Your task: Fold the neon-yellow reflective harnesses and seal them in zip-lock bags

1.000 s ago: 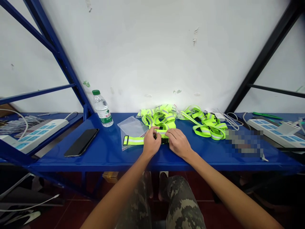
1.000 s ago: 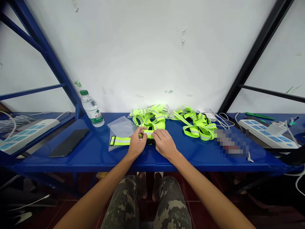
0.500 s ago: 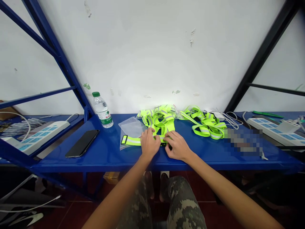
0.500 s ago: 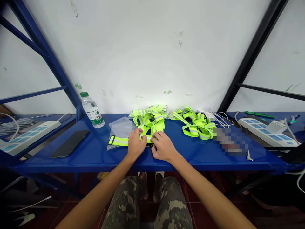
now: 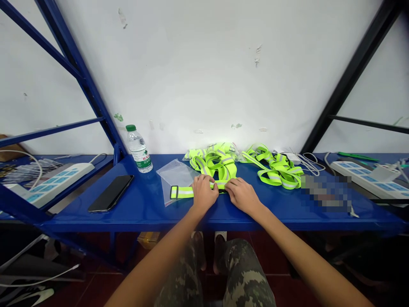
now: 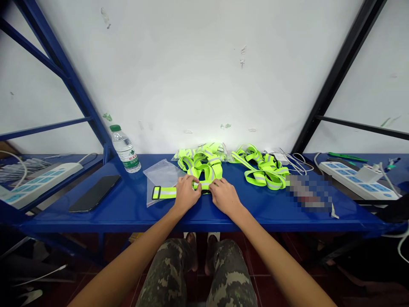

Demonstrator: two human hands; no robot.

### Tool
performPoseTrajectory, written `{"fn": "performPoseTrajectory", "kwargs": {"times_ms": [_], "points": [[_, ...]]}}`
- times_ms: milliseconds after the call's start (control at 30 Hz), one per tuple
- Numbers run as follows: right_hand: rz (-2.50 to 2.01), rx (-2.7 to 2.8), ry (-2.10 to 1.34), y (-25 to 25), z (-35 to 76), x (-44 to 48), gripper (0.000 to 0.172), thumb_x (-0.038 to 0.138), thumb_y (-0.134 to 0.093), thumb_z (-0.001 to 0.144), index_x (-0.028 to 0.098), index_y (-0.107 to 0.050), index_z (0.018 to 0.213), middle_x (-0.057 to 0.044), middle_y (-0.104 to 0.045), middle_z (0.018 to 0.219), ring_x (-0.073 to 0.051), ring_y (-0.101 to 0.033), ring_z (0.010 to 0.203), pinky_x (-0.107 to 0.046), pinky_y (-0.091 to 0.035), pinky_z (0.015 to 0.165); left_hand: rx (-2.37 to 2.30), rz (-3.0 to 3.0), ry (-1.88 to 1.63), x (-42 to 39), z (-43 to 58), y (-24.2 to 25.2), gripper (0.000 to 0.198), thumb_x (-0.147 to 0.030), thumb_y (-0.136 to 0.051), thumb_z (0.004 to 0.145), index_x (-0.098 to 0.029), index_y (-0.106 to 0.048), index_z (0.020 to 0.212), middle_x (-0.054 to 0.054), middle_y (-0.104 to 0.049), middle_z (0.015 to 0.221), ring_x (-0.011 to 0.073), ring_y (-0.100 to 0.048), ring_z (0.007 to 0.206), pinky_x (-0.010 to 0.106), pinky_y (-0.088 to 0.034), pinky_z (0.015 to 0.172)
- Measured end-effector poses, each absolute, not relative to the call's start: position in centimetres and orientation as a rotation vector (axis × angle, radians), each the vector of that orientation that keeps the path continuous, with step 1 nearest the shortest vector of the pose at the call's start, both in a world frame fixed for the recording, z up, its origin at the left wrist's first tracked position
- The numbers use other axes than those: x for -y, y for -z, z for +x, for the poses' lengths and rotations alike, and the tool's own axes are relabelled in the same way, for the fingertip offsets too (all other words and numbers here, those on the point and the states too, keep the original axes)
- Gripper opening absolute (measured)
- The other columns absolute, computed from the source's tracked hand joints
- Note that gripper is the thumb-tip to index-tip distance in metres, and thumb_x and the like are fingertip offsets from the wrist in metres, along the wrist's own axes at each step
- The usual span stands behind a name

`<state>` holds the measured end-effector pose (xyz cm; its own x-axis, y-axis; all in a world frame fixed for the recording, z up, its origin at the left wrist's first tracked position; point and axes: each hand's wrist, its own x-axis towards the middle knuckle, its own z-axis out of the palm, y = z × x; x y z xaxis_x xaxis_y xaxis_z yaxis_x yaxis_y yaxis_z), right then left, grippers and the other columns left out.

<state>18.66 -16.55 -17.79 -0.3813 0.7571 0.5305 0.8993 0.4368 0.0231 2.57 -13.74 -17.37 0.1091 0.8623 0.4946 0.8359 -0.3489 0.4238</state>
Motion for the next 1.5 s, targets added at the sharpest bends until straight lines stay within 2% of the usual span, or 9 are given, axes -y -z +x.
{"fn": "performPoseTrajectory", "kwargs": {"times_ms": [300, 467, 633, 767, 900, 1000, 1167, 1267, 1500], "points": [[-1.429, 2.318, 0.48, 17.4, 16.4, 17.7, 0.024, 0.026, -0.051, 0.093, 0.019, -0.061, 0.114, -0.011, -0.066, 0.107, -0.024, -0.057, 0.095, -0.036, -0.046, 0.077, -1.717, 2.295, -1.047, 13.2, 2.6, 18.1, 0.011, -0.022, -0.055, 0.084, -0.016, -0.064, 0.087, 0.009, -0.065, 0.097, 0.0258, -0.055, 0.1, 0.039, -0.042, 0.09], [-1.484, 2.315, 0.48, 17.3, 16.5, 17.6, 0.02, 0.025, -0.051, 0.094, 0.021, -0.063, 0.109, -0.009, -0.067, 0.105, -0.023, -0.059, 0.09, -0.031, -0.046, 0.068, -1.59, 2.579, -0.876, 14.2, 0.3, 16.0, 0.025, -0.032, -0.052, 0.09, -0.017, -0.062, 0.108, 0.013, -0.063, 0.111, 0.0286, -0.053, 0.108, 0.041, -0.04, 0.092], [-1.498, 2.313, 0.479, 17.1, 16.4, 17.7, 0.019, 0.028, -0.051, 0.094, 0.022, -0.064, 0.107, -0.009, -0.067, 0.104, -0.023, -0.061, 0.088, -0.03, -0.044, 0.061, -1.669, 2.658, -0.38, 13.9, -4.4, 12.1, 0.068, -0.041, -0.087, 0.05, -0.024, -0.063, 0.111, 0.016, -0.065, 0.111, 0.0427, -0.047, 0.119, 0.062, -0.026, 0.102], [-1.496, 2.302, 0.478, 17.3, 16.5, 17.7, 0.02, 0.028, -0.051, 0.094, 0.022, -0.064, 0.107, -0.009, -0.067, 0.105, -0.023, -0.061, 0.088, -0.031, -0.045, 0.063, -1.75, 2.496, -0.065, 12.3, -7.1, 10.4, 0.056, -0.021, -0.087, 0.034, -0.023, -0.067, 0.086, 0.011, -0.07, 0.089, 0.0418, -0.058, 0.104, 0.061, -0.032, 0.098], [-1.469, 2.289, 0.467, 17.5, 16.8, 17.8, 0.019, 0.028, -0.052, 0.094, 0.022, -0.065, 0.106, -0.009, -0.067, 0.104, -0.023, -0.061, 0.09, -0.032, -0.046, 0.068, -1.634, 2.482, -0.243, 11.1, -8.2, 8.9, 0.043, -0.021, -0.082, 0.04, -0.025, -0.069, 0.081, 0.004, -0.068, 0.08, 0.027, -0.064, 0.081, 0.035, -0.047, 0.08], [-1.454, 2.283, 0.459, 17.6, 16.9, 17.9, 0.019, 0.027, -0.051, 0.094, 0.021, -0.064, 0.106, -0.008, -0.067, 0.105, -0.023, -0.06, 0.092, -0.033, -0.046, 0.074, -1.442, 2.456, -0.48, 11.1, -7.6, 7.7, 0.043, -0.029, -0.081, 0.049, -0.024, -0.071, 0.091, 0.002, -0.066, 0.083, 0.0206, -0.06, 0.073, 0.026, -0.045, 0.064], [-1.451, 2.271, 0.468, 17.7, 16.9, 18.1, 0.02, 0.025, -0.051, 0.093, 0.02, -0.063, 0.108, -0.008, -0.067, 0.106, -0.024, -0.059, 0.094, -0.035, -0.046, 0.078, -1.114, 2.128, -0.976, 11.5, -3.0, 9.7, 0.034, -0.02, -0.074, 0.062, -0.016, -0.067, 0.095, 0.003, -0.066, 0.088, 0.0161, -0.06, 0.074, 0.025, -0.048, 0.066], [-1.444, 2.263, 0.456, 18.0, 17.0, 18.3, 0.019, 0.023, -0.051, 0.092, 0.021, -0.063, 0.107, -0.008, -0.067, 0.103, -0.024, -0.059, 0.095, -0.035, -0.046, 0.077, -1.076, 1.871, -1.212, 11.7, 0.6, 13.0, 0.048, -0.014, -0.069, 0.068, -0.016, -0.058, 0.114, 0.004, -0.066, 0.091, 0.0151, -0.063, 0.078, 0.026, -0.051, 0.069], [-1.291, 2.183, 0.197, 18.5, 17.9, 18.6, 0.029, 0.011, -0.047, 0.088, 0.016, -0.064, 0.111, -0.01, -0.067, 0.107, -0.024, -0.059, 0.1, -0.038, -0.049, 0.089, -0.996, 2.222, -1.14, 13.6, 3.8, 16.7, 0.025, -0.027, -0.052, 0.091, -0.018, -0.061, 0.112, 0.011, -0.065, 0.115, 0.0217, -0.06, 0.109, 0.041, -0.044, 0.101]]}}
